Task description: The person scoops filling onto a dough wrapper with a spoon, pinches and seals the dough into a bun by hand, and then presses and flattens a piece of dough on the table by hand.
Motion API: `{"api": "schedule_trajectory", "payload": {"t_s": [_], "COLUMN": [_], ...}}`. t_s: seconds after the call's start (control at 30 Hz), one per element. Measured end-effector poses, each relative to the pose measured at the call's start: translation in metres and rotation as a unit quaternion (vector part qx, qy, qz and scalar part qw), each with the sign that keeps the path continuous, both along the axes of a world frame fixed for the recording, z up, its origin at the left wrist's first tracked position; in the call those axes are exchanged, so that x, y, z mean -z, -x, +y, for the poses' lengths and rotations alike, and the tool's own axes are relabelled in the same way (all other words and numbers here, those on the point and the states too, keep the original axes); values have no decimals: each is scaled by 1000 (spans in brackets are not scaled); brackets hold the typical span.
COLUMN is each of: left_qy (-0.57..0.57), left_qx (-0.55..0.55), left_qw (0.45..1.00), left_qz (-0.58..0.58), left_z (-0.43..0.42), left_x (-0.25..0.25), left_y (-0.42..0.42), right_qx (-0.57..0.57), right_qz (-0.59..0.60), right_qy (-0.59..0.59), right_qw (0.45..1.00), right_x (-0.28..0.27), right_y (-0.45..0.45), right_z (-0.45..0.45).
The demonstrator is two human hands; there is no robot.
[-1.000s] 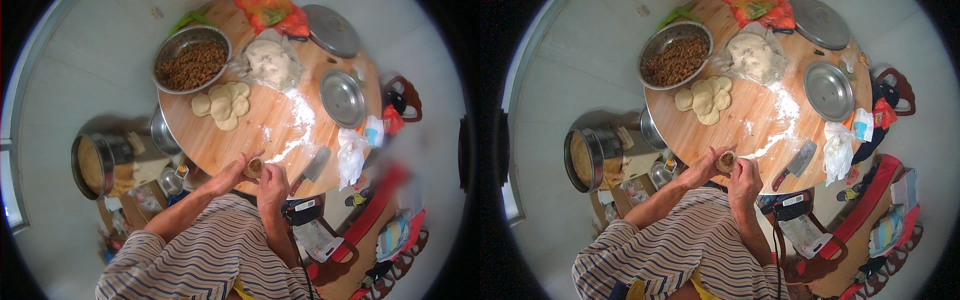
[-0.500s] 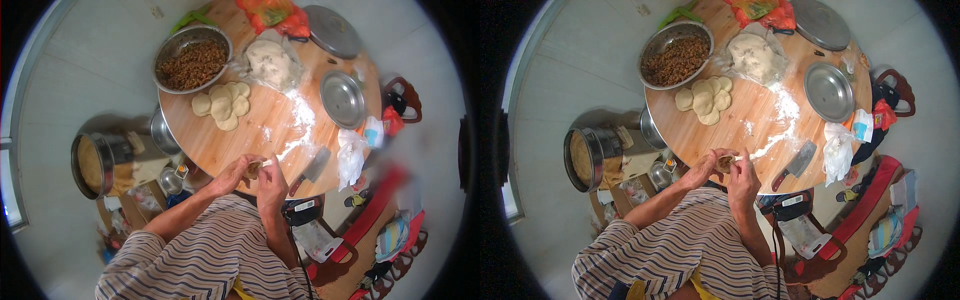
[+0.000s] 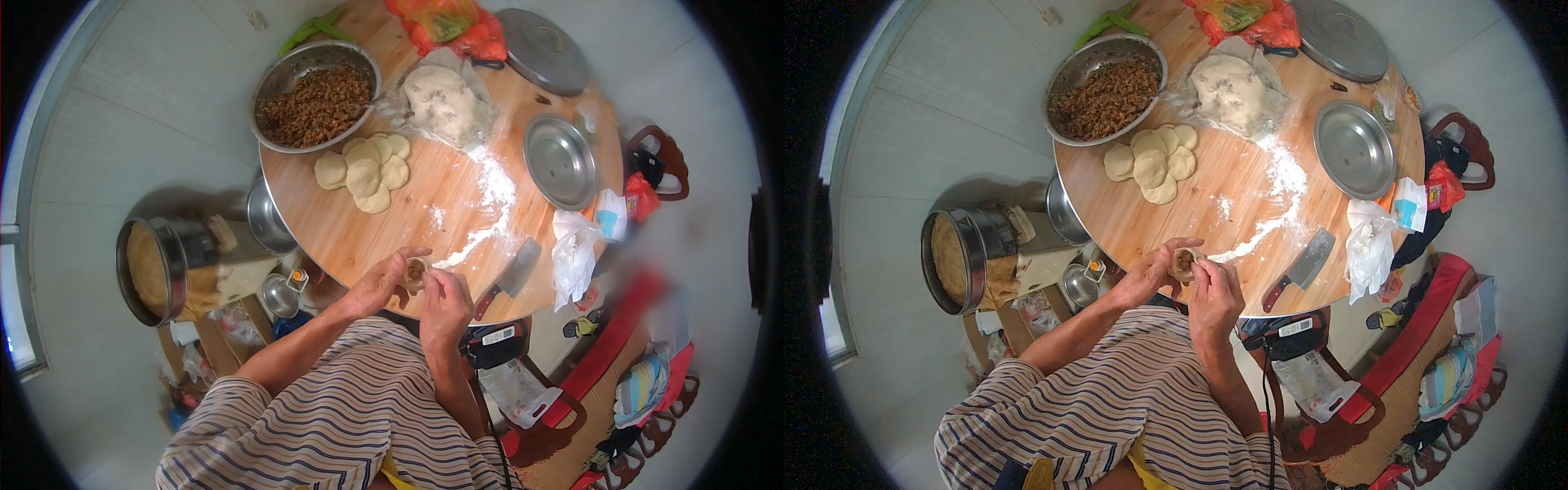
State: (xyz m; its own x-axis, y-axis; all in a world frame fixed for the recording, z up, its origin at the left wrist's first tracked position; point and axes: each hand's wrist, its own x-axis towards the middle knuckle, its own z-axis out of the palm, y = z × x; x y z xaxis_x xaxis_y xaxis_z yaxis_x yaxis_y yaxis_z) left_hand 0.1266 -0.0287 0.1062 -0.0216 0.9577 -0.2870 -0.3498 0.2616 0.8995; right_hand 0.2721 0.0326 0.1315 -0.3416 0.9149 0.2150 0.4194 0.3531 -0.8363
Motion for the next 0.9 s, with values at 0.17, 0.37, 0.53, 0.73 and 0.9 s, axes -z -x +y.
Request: {"api": "schedule_trajectory", "payload": {"t_s": [0.17, 0.37, 0.53, 0.73, 0.9], "left_qy": [36, 14, -5, -16, -13], "left_qx": [-10, -68, -84, -67, -66], "left_qw": [999, 993, 994, 990, 992], "left_qz": [16, 97, 75, 126, 106], "left_z": [-1, 1, -4, -2, -4], "left_x": [-12, -14, -8, -9, -3], "left_y": [-4, -14, -13, -10, -11], "right_qx": [-6, -11, -9, -34, -17], "right_qz": [6, 14, -1, -39, 29], "right_qy": [10, 46, 51, -50, 51], "right_qw": [1000, 999, 999, 997, 998], "right_x": [1, 3, -7, -1, 0], "right_y": [3, 7, 9, 8, 9], "right_z": [-4, -8, -7, -6, -9]}}
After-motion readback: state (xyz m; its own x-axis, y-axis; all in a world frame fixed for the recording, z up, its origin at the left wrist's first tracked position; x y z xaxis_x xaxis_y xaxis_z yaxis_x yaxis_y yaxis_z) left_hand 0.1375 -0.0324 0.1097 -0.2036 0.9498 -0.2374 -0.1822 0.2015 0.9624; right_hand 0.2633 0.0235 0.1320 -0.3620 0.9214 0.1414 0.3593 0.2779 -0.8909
